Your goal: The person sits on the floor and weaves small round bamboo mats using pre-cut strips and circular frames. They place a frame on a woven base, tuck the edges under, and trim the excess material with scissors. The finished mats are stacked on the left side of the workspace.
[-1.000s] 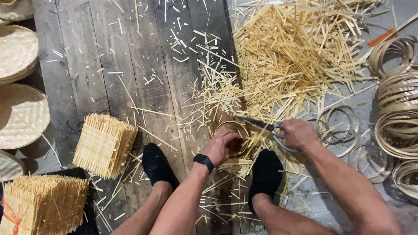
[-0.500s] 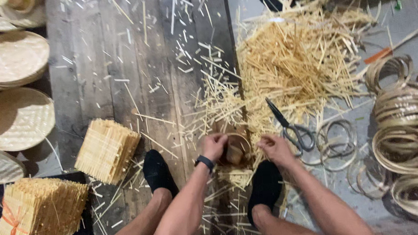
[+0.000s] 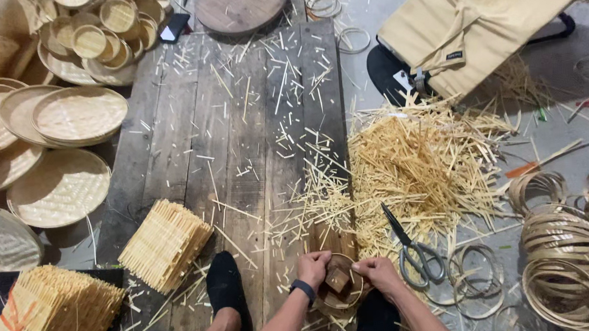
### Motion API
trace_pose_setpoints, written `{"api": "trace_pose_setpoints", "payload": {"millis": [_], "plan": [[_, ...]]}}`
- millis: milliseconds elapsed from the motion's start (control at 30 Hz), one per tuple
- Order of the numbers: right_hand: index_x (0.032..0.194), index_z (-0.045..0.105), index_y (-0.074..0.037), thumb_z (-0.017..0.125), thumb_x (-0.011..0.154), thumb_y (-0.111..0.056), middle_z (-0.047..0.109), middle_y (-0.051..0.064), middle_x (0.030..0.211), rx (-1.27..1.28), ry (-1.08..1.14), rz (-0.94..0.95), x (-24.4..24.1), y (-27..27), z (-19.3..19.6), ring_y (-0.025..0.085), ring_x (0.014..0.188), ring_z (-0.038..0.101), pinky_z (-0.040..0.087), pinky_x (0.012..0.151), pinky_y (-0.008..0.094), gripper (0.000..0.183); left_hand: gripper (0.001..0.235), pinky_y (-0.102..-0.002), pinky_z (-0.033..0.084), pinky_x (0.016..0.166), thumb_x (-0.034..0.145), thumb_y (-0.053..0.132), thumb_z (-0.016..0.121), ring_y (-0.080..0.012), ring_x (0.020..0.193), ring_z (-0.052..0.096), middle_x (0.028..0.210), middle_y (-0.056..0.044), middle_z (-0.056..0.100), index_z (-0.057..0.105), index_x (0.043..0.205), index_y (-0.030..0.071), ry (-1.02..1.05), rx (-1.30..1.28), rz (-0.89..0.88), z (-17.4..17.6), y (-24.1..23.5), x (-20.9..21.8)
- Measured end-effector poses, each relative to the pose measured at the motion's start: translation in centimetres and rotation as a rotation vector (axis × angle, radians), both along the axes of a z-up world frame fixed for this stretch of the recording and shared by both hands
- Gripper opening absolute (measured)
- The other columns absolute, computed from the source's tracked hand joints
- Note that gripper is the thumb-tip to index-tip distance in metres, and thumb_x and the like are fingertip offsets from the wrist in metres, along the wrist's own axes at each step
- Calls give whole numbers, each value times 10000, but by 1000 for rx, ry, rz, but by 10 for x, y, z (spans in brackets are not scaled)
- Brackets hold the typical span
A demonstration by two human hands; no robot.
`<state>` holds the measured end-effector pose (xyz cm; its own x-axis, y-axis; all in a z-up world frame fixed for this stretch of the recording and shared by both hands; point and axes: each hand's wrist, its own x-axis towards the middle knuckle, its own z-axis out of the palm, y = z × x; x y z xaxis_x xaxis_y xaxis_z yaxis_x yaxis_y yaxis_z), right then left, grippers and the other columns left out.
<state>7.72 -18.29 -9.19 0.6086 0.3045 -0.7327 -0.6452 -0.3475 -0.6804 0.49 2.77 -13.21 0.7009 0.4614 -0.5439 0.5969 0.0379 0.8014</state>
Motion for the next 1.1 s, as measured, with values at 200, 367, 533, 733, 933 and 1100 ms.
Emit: {"api": "trace_pose_setpoints", "payload": {"millis": [200, 367, 533, 733, 933, 1100], "plan": [[858, 711, 41, 750, 892, -134, 761, 125, 919, 114, 272, -150, -10, 4, 29, 182, 733, 745, 678, 689, 386, 182, 290, -399, 630, 730, 975, 213, 595, -239, 800, 734, 955, -126, 775, 694, 1122, -16, 14, -988, 304, 19, 24, -35], [867, 687, 59, 744, 868, -61, 748, 193, 868, -4, 269, -205, -18, 17, 9, 290, 720, 772, 661, 650, 441, 133, 194, -427, 664, 682, 1000, 108, 590, -262, 806, 742, 935, -111, 761, 660, 1144, -1, 185, -765, 426, 27, -1, -60], [920, 704, 118, 767, 889, -80, 713, 182, 807, -31, 164, -149, -21, 17, 8, 295, 653, 735, 664, 597, 408, 210, 223, -387, 598, 540, 1007, 140, 613, -257, 714, 701, 944, -138, 741, 691, 1151, -11, 155, -654, 366, 5, -6, -57], [1163, 695, 8, 721, 880, -59, 779, 156, 826, 88, 280, -128, -36, 12, 33, 262, 654, 755, 665, 613, 386, 292, 247, -412, 602, 626, 988, 169, 588, -270, 847, 745, 1049, -114, 763, 648, 1206, 70, 85, -843, 426, 20, -9, -74], [1204, 707, 10, 686, 893, -46, 788, 183, 863, -24, 172, -108, -54, 25, -8, 259, 642, 774, 647, 560, 371, 316, 316, -504, 642, 763, 968, 91, 600, -326, 963, 749, 1135, -147, 751, 618, 1281, 63, 108, -794, 516, 5, -23, -81], [1140, 724, 85, 715, 937, -116, 788, 176, 870, 167, 191, -40, -55, 16, -1, 243, 684, 787, 658, 573, 347, 286, 403, -564, 638, 760, 907, 56, 581, -394, 978, 742, 1145, -185, 738, 599, 1309, 79, 89, -868, 434, 10, -3, -71]]}}
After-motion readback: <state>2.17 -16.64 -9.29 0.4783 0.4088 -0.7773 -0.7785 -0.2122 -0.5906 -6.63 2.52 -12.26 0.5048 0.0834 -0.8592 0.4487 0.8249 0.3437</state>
